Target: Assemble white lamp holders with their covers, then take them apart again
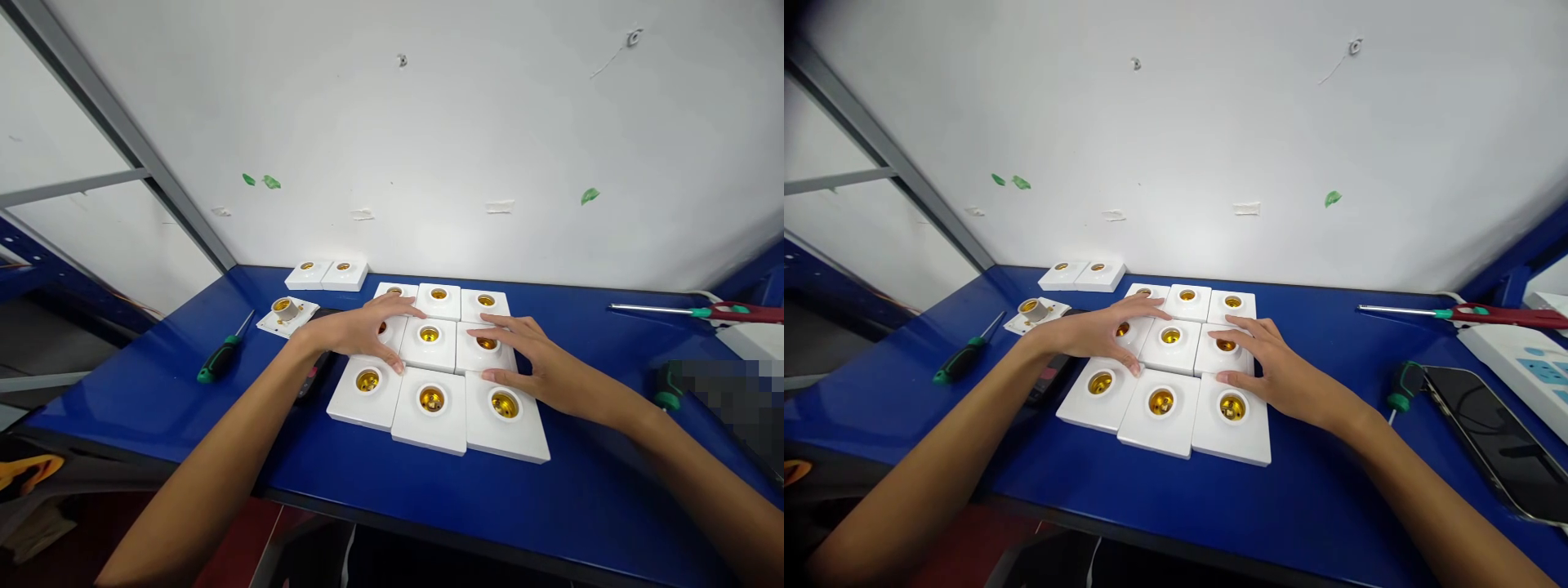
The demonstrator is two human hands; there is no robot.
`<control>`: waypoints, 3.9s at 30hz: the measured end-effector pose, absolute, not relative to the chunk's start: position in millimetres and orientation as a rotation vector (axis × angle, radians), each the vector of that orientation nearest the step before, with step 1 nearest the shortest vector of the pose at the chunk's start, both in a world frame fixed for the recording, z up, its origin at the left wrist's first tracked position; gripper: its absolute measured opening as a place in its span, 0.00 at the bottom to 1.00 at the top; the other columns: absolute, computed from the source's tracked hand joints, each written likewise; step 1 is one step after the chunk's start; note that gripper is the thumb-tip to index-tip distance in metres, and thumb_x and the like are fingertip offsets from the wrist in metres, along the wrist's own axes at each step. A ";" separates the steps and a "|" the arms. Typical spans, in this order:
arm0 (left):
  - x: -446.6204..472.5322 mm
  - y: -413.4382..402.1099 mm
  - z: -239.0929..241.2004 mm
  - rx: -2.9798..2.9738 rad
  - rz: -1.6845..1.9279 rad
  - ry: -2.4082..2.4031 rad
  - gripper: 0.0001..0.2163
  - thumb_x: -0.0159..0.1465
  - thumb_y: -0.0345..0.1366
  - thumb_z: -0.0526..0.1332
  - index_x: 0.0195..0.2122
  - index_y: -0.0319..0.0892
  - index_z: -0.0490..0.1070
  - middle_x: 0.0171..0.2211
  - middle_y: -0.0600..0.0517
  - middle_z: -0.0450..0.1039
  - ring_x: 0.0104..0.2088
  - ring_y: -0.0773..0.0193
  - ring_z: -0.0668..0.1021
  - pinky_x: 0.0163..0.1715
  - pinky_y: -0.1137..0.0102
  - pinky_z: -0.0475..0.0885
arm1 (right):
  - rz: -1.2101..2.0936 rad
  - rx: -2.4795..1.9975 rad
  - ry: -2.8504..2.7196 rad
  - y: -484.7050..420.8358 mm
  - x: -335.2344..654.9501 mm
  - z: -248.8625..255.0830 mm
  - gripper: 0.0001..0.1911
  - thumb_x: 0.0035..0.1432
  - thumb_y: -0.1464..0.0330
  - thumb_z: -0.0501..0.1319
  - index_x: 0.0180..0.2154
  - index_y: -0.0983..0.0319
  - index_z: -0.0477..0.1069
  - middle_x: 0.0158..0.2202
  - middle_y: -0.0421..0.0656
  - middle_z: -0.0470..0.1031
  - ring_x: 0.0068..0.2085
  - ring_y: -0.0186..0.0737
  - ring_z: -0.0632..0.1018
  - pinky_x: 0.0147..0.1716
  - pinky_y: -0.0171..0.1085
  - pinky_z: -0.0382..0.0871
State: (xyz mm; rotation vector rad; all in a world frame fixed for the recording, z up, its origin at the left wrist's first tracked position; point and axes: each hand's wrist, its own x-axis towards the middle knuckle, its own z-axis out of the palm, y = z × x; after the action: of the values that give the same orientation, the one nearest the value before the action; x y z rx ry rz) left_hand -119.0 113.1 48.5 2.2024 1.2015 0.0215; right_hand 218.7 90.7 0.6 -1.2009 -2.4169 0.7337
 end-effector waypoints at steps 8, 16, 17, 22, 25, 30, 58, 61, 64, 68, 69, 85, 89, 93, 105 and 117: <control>-119.7 114.1 46.1 2.209 0.002 1.215 0.44 0.55 0.61 0.72 0.71 0.60 0.58 0.79 0.54 0.40 0.77 0.43 0.41 0.73 0.45 0.48 | 0.751 -1.197 -2.343 92.3 217.1 -7.6 0.30 0.62 0.45 0.63 0.63 0.46 0.71 0.72 0.42 0.63 0.75 0.56 0.57 0.71 0.63 0.57; -125.4 115.0 50.1 2.207 -0.022 1.250 0.46 0.54 0.62 0.72 0.72 0.61 0.56 0.79 0.53 0.40 0.77 0.43 0.43 0.72 0.45 0.49 | 0.727 -1.179 -2.234 89.8 202.9 -16.9 0.28 0.64 0.48 0.64 0.62 0.47 0.72 0.72 0.43 0.64 0.73 0.55 0.60 0.72 0.63 0.55; -126.8 115.1 50.3 2.209 -0.026 1.256 0.46 0.54 0.63 0.72 0.72 0.62 0.56 0.79 0.53 0.40 0.77 0.42 0.44 0.72 0.45 0.50 | 0.724 -1.180 -2.221 89.4 200.8 -18.0 0.27 0.64 0.49 0.64 0.61 0.47 0.72 0.71 0.43 0.64 0.73 0.55 0.60 0.72 0.63 0.56; -133.3 118.0 49.5 2.229 -0.027 1.247 0.46 0.55 0.62 0.71 0.72 0.64 0.55 0.79 0.54 0.40 0.77 0.41 0.47 0.72 0.46 0.51 | 0.712 -1.179 -2.175 86.6 192.1 -20.6 0.24 0.64 0.51 0.64 0.59 0.47 0.73 0.72 0.42 0.64 0.74 0.56 0.60 0.72 0.64 0.55; -133.5 119.1 50.7 2.200 -0.046 1.246 0.47 0.54 0.61 0.72 0.72 0.65 0.54 0.79 0.55 0.38 0.77 0.42 0.47 0.72 0.47 0.52 | 0.712 -1.179 -2.157 84.9 189.4 -20.3 0.24 0.64 0.51 0.64 0.59 0.47 0.73 0.71 0.42 0.65 0.73 0.56 0.60 0.71 0.63 0.56; -131.0 116.2 58.5 2.169 -0.063 1.249 0.48 0.53 0.60 0.73 0.72 0.62 0.55 0.79 0.55 0.36 0.77 0.41 0.47 0.71 0.50 0.54 | 0.690 -1.183 -2.133 82.7 184.8 -20.0 0.23 0.64 0.52 0.64 0.59 0.49 0.74 0.70 0.44 0.65 0.73 0.57 0.60 0.71 0.62 0.56; -150.5 123.2 53.4 2.189 -0.072 1.185 0.50 0.54 0.59 0.74 0.74 0.62 0.50 0.79 0.55 0.35 0.77 0.44 0.43 0.72 0.50 0.54 | 0.655 -1.418 -2.066 87.7 181.0 -16.9 0.33 0.70 0.47 0.53 0.69 0.53 0.60 0.78 0.49 0.47 0.78 0.56 0.48 0.74 0.64 0.43; -151.4 122.6 54.8 2.198 -0.076 1.176 0.50 0.54 0.60 0.73 0.74 0.63 0.51 0.79 0.55 0.36 0.77 0.43 0.43 0.72 0.50 0.53 | 0.666 -1.399 -2.077 87.2 176.0 -16.8 0.31 0.70 0.48 0.53 0.68 0.54 0.62 0.78 0.48 0.49 0.78 0.56 0.49 0.74 0.62 0.46; -149.6 121.5 56.3 2.195 -0.061 1.187 0.51 0.54 0.60 0.74 0.75 0.61 0.49 0.79 0.53 0.36 0.77 0.43 0.46 0.72 0.51 0.54 | 0.674 -1.382 -2.080 89.2 175.5 -17.4 0.31 0.70 0.47 0.52 0.68 0.53 0.63 0.78 0.47 0.49 0.77 0.56 0.51 0.74 0.62 0.49; -138.0 120.0 53.0 2.225 0.055 1.254 0.48 0.57 0.61 0.71 0.74 0.58 0.51 0.79 0.53 0.39 0.76 0.45 0.50 0.72 0.53 0.54 | 0.700 -1.346 -2.070 93.0 179.0 -20.1 0.32 0.70 0.45 0.53 0.68 0.52 0.63 0.78 0.45 0.49 0.77 0.54 0.51 0.74 0.60 0.49; -134.0 119.7 51.0 2.244 0.076 1.279 0.47 0.58 0.62 0.69 0.74 0.57 0.51 0.79 0.53 0.38 0.76 0.44 0.49 0.72 0.52 0.52 | 0.705 -1.339 -2.064 93.5 179.5 -20.6 0.32 0.69 0.45 0.53 0.68 0.51 0.63 0.78 0.44 0.49 0.77 0.54 0.51 0.75 0.59 0.49; -124.3 117.0 41.0 2.258 0.143 1.369 0.38 0.61 0.60 0.68 0.70 0.55 0.63 0.74 0.54 0.58 0.75 0.46 0.54 0.71 0.52 0.52 | 0.618 -1.230 -2.089 89.9 179.3 -17.8 0.24 0.71 0.52 0.56 0.62 0.53 0.69 0.73 0.45 0.62 0.74 0.52 0.60 0.73 0.61 0.53; -124.3 117.5 37.9 2.277 0.184 1.357 0.36 0.61 0.60 0.69 0.68 0.56 0.67 0.72 0.54 0.63 0.75 0.45 0.56 0.71 0.51 0.51 | 0.628 -1.226 -2.113 90.9 181.6 -14.9 0.24 0.71 0.51 0.55 0.62 0.52 0.69 0.73 0.44 0.61 0.74 0.52 0.59 0.73 0.61 0.53; -121.7 112.5 43.1 2.318 0.174 1.427 0.35 0.60 0.59 0.70 0.67 0.53 0.69 0.70 0.52 0.66 0.74 0.42 0.55 0.71 0.48 0.46 | 0.761 -1.224 -2.248 90.6 196.5 -1.4 0.31 0.69 0.47 0.55 0.68 0.48 0.62 0.77 0.41 0.53 0.77 0.51 0.51 0.74 0.61 0.50; -119.2 99.4 54.9 2.302 -0.133 1.291 0.54 0.50 0.64 0.73 0.75 0.56 0.52 0.79 0.51 0.38 0.77 0.40 0.35 0.73 0.43 0.35 | 1.048 -1.298 -2.602 75.0 222.0 16.6 0.57 0.53 0.40 0.69 0.74 0.36 0.42 0.80 0.31 0.31 0.78 0.61 0.37 0.73 0.66 0.45; -127.3 102.9 56.3 2.255 -0.117 1.305 0.47 0.54 0.61 0.73 0.73 0.62 0.55 0.77 0.56 0.47 0.77 0.43 0.38 0.72 0.45 0.42 | 0.857 -1.209 -2.498 74.9 215.0 0.5 0.52 0.50 0.43 0.72 0.72 0.39 0.55 0.78 0.39 0.49 0.77 0.64 0.47 0.70 0.71 0.51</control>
State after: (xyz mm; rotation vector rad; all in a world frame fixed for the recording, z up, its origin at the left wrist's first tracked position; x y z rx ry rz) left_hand -127.3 102.9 56.3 2.2552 1.3046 -0.1173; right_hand 215.0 74.9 0.5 -1.2095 -2.4985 0.8566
